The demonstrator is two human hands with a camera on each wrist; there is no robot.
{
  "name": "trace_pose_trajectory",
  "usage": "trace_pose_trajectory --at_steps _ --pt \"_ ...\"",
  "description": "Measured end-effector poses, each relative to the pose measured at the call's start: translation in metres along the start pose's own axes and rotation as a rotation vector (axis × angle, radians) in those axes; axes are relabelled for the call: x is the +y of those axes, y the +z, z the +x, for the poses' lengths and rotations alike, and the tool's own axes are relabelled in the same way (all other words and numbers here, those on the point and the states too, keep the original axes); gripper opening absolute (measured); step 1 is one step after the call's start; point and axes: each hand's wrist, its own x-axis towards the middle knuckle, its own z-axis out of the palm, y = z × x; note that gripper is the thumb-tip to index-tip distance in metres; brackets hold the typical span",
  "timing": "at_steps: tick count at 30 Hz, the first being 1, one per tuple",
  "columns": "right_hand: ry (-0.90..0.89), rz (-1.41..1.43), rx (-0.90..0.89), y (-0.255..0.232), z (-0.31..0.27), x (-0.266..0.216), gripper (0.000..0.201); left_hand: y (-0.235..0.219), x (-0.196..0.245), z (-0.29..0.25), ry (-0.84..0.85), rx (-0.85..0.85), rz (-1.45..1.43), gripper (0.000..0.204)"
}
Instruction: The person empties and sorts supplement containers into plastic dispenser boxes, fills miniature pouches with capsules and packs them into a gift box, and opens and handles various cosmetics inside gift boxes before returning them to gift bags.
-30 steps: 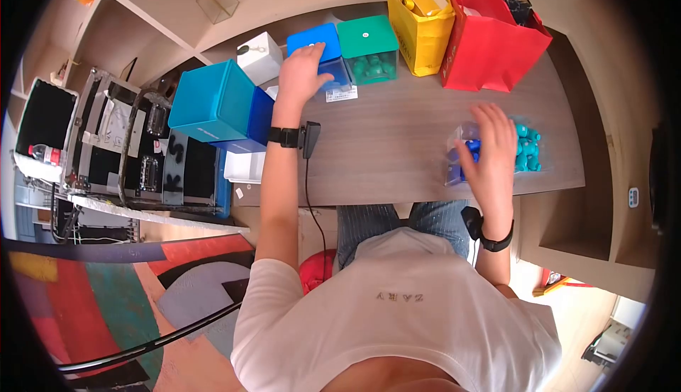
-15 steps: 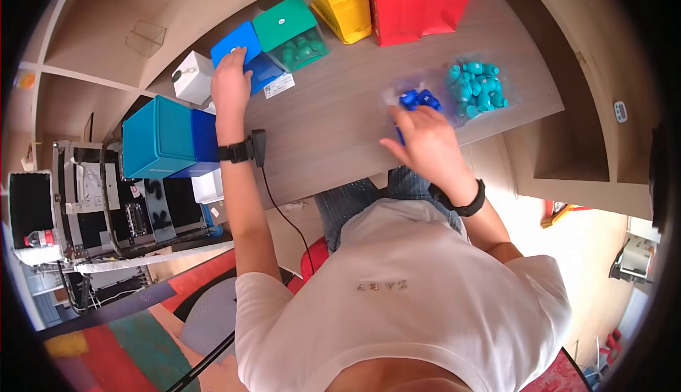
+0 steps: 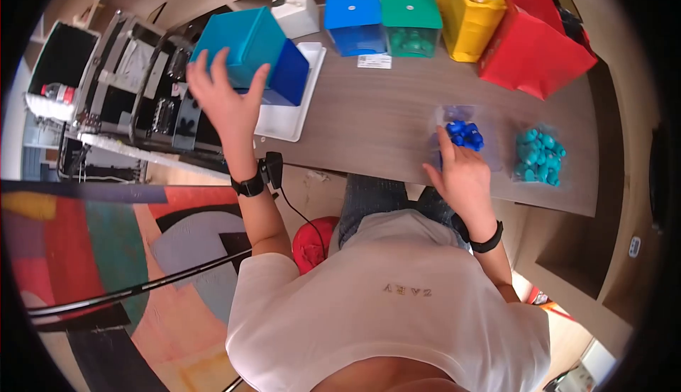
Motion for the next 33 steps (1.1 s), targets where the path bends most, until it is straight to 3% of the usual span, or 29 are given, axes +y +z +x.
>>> trace_pose_trajectory --at_steps 1,5,8,11,13,14,16,17,19,24,29,32,33 --pt "0.001 -0.012 0.019 0.001 0.0 0.0 0.072 0.004 -0.008 -0.003 0.015 -0.058 -0.032 0.06" --pt "0.028 -0.024 0.029 0.001 0.0 -0.002 0.069 0.012 -0.014 -0.007 0.021 -0.037 0.002 0.047" --pt "0.02 -0.028 0.051 0.003 -0.002 -0.001 0.068 0.021 -0.016 -0.01 -0.013 -0.014 -0.147 0.038" --pt "0.018 -0.025 0.08 0.004 -0.001 -0.001 0.067 0.023 -0.005 -0.006 0.076 0.088 -0.168 0.027" --pt "0.021 -0.03 0.081 0.004 -0.001 -0.001 0.067 0.017 0.011 -0.011 0.307 0.19 -0.072 0.023" --pt "0.017 -0.029 0.075 0.004 -0.001 -0.002 0.067 0.018 0.02 -0.015 0.306 0.189 -0.072 0.023" --pt "0.014 -0.033 0.074 0.006 -0.001 -0.002 0.067 0.023 0.04 -0.027 0.506 0.161 -0.126 0.02" --pt "0.016 -0.039 0.073 0.006 -0.002 0.0 0.067 0.026 0.05 -0.035 0.501 0.16 -0.132 0.02" --pt "0.016 -0.037 0.065 0.004 -0.002 0.001 0.067 0.036 0.07 -0.051 0.676 0.016 -0.259 0.018" --pt "0.005 -0.042 0.08 0.0 -0.003 0.005 0.068 0.062 0.092 -0.086 0.772 -0.076 -0.404 0.021" --pt "0.107 -0.105 0.012 -0.006 -0.001 0.017 0.069 0.075 0.087 -0.111 0.753 -0.189 -0.423 0.02" --pt "0.057 -0.139 0.072 -0.008 0.001 0.036 0.07 0.077 0.086 -0.119 0.742 -0.182 -0.372 0.019" --pt "0.107 -0.125 -0.012 -0.011 0.003 0.04 0.069 0.076 0.088 -0.122 0.745 -0.185 -0.376 0.019"
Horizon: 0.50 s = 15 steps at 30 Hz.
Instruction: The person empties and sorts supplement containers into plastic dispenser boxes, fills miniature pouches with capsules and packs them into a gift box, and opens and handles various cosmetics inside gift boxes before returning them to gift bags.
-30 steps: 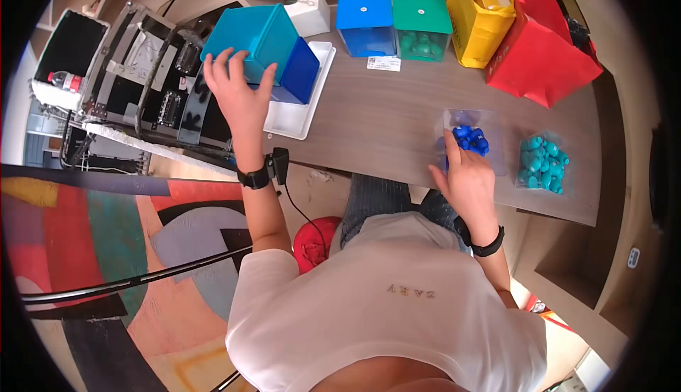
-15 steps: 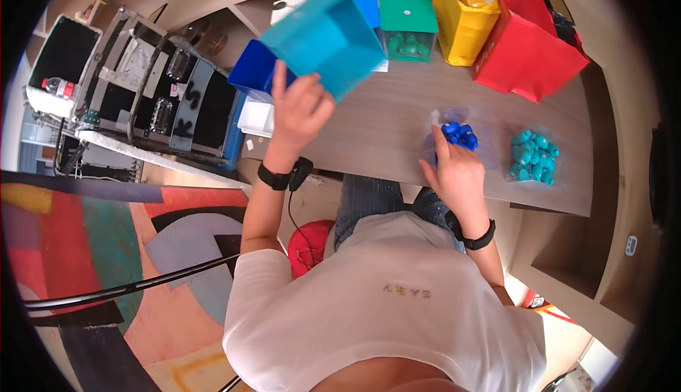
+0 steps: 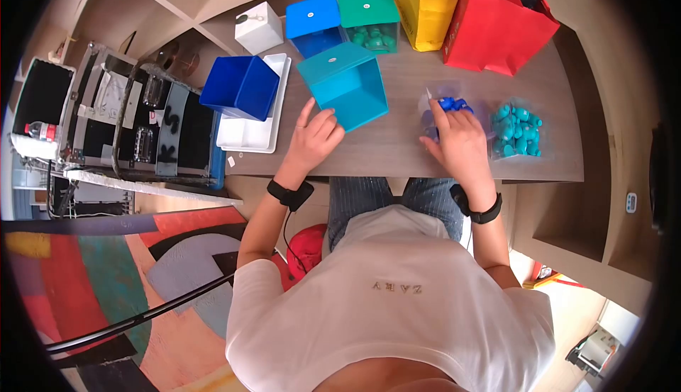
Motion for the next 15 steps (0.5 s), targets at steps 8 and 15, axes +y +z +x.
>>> trace_pose_trajectory --at_steps 8,15 --pt "0.034 -0.135 0.219 -0.006 -0.007 0.033 0.069 0.001 0.042 0.0 -0.048 -0.132 0.041 0.005" --pt "0.478 -0.166 0.604 -0.018 -0.051 0.052 0.101 0.006 0.049 0.003 -0.022 -0.198 -0.061 0.007"
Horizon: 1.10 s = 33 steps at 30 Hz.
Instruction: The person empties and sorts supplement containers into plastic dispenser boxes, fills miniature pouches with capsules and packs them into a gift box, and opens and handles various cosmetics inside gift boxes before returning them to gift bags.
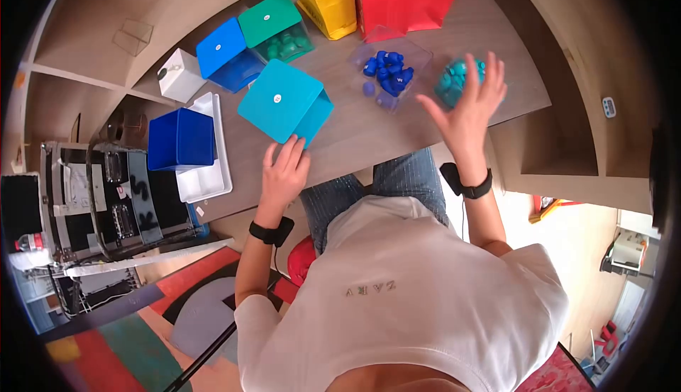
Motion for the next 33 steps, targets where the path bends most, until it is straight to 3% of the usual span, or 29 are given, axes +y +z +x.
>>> trace_pose_trajectory --at_steps 4,6,7,9,10,12,15,18,23,27,30,33 --pt "0.022 -0.022 0.095 -0.018 -0.012 0.026 0.104 0.001 0.004 -0.013 0.029 0.084 -0.121 0.014" --pt "0.042 -0.071 0.066 -0.029 -0.013 0.037 0.107 -0.008 0.003 -0.011 -0.056 0.222 -0.072 0.031" --pt "0.062 -0.027 0.004 -0.034 -0.013 0.049 0.109 -0.015 0.001 -0.005 -0.058 0.221 -0.075 0.031" --pt "0.1 0.123 -0.174 -0.044 -0.014 0.084 0.123 -0.028 -0.009 0.012 -0.259 0.263 -0.123 0.062" --pt "0.101 0.118 -0.176 -0.046 -0.012 0.104 0.123 -0.034 -0.014 0.021 -0.259 0.263 -0.128 0.062" --pt "0.174 0.49 -0.381 -0.046 -0.008 0.144 0.133 -0.04 -0.026 0.036 -0.352 0.239 -0.271 0.089" --pt "0.166 0.621 -0.541 -0.043 -0.002 0.171 0.138 -0.029 -0.041 0.04 -0.441 0.202 -0.479 0.104" --pt "0.147 0.7 -0.624 -0.032 -0.003 0.18 0.13 -0.027 -0.042 0.045 -0.486 0.157 -0.623 0.1" --pt "0.194 0.697 -0.572 -0.026 -0.016 0.168 0.107 -0.011 -0.04 0.036 -0.577 0.157 -0.54 0.093" --pt "0.272 0.594 -0.355 -0.039 -0.029 0.16 0.092 -0.016 -0.018 0.04 -0.635 0.21 -0.408 0.095" --pt "0.206 0.713 -0.268 -0.067 -0.021 0.133 0.091 -0.017 -0.001 0.039 -0.699 0.222 -0.335 0.1" --pt "0.153 0.831 -0.325 -0.088 -0.005 0.084 0.091 -0.015 0.006 0.034 -0.728 0.276 -0.426 0.101"
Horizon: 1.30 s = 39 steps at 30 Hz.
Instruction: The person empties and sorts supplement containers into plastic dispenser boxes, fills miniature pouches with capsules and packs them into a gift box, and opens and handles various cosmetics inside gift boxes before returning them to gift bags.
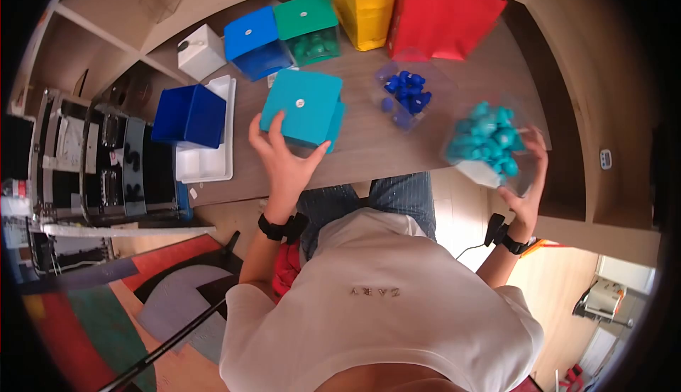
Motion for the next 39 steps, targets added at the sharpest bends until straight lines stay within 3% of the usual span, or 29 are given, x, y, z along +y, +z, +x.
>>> trace_pose_trajectory --at_steps 4,6,11,15,19,21,24,29,32,35,39 --pt "0.014 0.035 -0.272 0.049 0.001 -0.04 0.09 0.0 -0.004 -0.008 -0.018 0.059 0.059 0.103" --pt "-0.198 -0.003 -0.387 0.076 0.009 -0.047 0.085 -0.001 -0.009 -0.014 -0.005 0.102 0.031 0.101" --pt "-0.132 0.016 -0.461 0.128 0.006 -0.047 0.078 -0.009 -0.027 -0.02 -0.03 0.104 -0.047 0.098" --pt "-0.086 -0.062 -0.475 0.156 0.007 -0.048 0.076 -0.013 -0.036 -0.023 -0.013 0.09 -0.072 0.098" --pt "-0.142 -0.084 -0.388 0.184 0.011 -0.045 0.077 -0.007 -0.056 -0.03 -0.038 0.105 -0.17 0.099" --pt "-0.113 -0.139 -0.292 0.194 0.013 -0.043 0.073 -0.01 -0.058 -0.03 0.049 0.057 -0.16 0.1" --pt "-0.104 -0.109 -0.308 0.208 0.017 -0.034 0.074 -0.01 -0.057 -0.03 0.002 0.06 -0.231 0.1" --pt "-0.122 -0.063 -0.386 0.214 0.026 -0.033 0.074 -0.013 -0.05 -0.019 -0.012 0.082 -0.173 0.094" --pt "0.055 0.006 -0.423 0.214 0.022 -0.031 0.072 -0.011 -0.048 -0.016 0.014 0.096 -0.238 0.091" --pt "-0.036 -0.095 -0.398 0.212 0.023 -0.025 0.071 -0.01 -0.051 -0.019 0.008 0.097 -0.245 0.09" --pt "0.015 -0.03 -0.393 0.214 0.028 -0.02 0.071 -0.013 -0.055 -0.019 0.058 0.073 -0.218 0.09"
